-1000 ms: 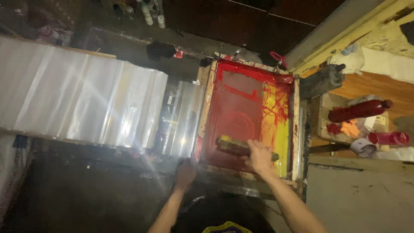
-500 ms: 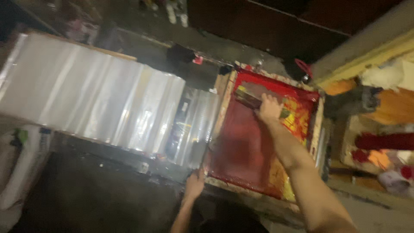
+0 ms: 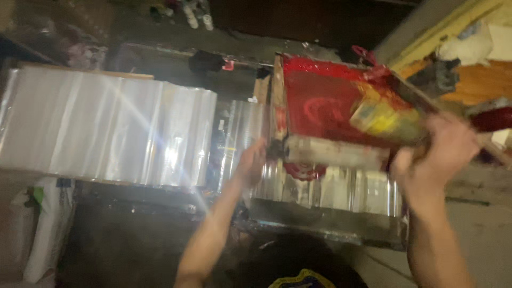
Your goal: The person uses a squeegee to spread red ink across a screen printing frame and presses it onto a stack of clear plastic bags to print a red logo. The person repeatedly lifts the frame, moves the printed bags aside, and repositions the stack to continue printing.
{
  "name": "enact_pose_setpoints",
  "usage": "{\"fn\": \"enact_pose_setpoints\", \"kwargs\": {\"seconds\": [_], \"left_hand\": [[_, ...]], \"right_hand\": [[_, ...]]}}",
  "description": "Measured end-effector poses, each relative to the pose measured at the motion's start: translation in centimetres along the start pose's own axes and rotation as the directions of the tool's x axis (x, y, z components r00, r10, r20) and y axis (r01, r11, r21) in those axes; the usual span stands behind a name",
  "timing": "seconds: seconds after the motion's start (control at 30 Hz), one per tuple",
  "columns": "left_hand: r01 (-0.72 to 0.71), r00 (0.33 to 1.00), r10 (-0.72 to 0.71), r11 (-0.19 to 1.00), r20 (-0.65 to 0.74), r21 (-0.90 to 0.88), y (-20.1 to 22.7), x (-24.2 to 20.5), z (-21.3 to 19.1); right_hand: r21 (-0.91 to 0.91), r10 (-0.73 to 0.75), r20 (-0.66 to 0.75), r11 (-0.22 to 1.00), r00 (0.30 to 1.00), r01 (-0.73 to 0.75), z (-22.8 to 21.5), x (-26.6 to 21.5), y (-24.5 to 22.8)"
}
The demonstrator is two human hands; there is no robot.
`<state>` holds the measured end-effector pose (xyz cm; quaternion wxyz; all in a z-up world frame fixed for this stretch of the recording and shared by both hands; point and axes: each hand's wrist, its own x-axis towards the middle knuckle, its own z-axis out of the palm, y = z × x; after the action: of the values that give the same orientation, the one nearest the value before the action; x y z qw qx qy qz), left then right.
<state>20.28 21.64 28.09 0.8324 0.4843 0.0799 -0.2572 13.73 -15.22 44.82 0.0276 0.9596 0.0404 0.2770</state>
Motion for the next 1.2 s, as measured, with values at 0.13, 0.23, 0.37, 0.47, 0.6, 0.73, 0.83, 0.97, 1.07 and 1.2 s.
{"fn": "enact_pose_setpoints", "kwargs": {"seconds": [0.13, 0.23, 0.37, 0.47, 0.6, 0.73, 0.83, 0.97, 1.07, 1.2], "left_hand": [[-0.373, 0.874, 0.446, 0.366, 0.191, 0.853, 1.3, 12.4, -5.6], [-0.097, 0.893, 0.437, -0.045, 0.107, 0.994, -4.6, 19.1, -14.9], [0.098, 0.877, 0.466, -0.410, 0.116, 0.907, -8.4, 19.3, -18.9], [0.103, 0.944, 0.330, -0.310, 0.005, 0.945, -6.2, 17.7, -16.3], [0.102, 0.700, 0.641, -0.526, 0.315, 0.844, -8.6, 17.9, -16.3], [0.189, 0.907, 0.415, -0.253, -0.070, 0.949, -12.2, 17.2, -12.1], [0.049, 0.923, 0.370, -0.386, 0.106, 0.921, -9.4, 10.2, -0.5], [0.423, 0.896, -0.256, 0.237, -0.364, 0.875, 11.0, 0.3, 11.3], [-0.242, 0.665, 0.746, 0.168, 0.038, 0.956, 1.5, 8.2, -13.3], [-0.068, 0.602, 0.761, 0.348, -0.240, 0.935, 5.9, 0.0, -30.8]], "right_hand": [[0.246, -0.031, -0.300, 0.963, 0.953, 0.109, -2.5, 9.9, 0.8], [0.407, 0.000, -0.235, 0.908, 0.972, 0.098, -3.0, 13.4, 1.3], [0.637, -0.012, -0.149, 0.763, 0.989, 0.105, -3.3, 16.7, 1.0], [0.673, 0.111, -0.054, 0.739, 0.992, -0.046, 0.0, 16.2, 5.0], [0.671, 0.055, -0.089, 0.741, 0.994, 0.019, -1.1, 18.2, 4.4], [0.453, 0.036, -0.151, 0.891, 0.988, 0.037, 0.0, 18.0, 6.4], [0.282, -0.020, -0.221, 0.956, 0.975, 0.083, 2.2, 18.6, 9.2], [0.037, -0.136, -0.265, 0.988, 0.955, 0.151, 4.3, 19.4, 12.2], [0.144, 0.163, 0.164, 0.972, 0.973, -0.187, 12.2, 20.4, 18.6], [0.117, 0.095, -0.197, 0.990, 0.976, -0.073, 4.6, 21.8, 10.5]]}}
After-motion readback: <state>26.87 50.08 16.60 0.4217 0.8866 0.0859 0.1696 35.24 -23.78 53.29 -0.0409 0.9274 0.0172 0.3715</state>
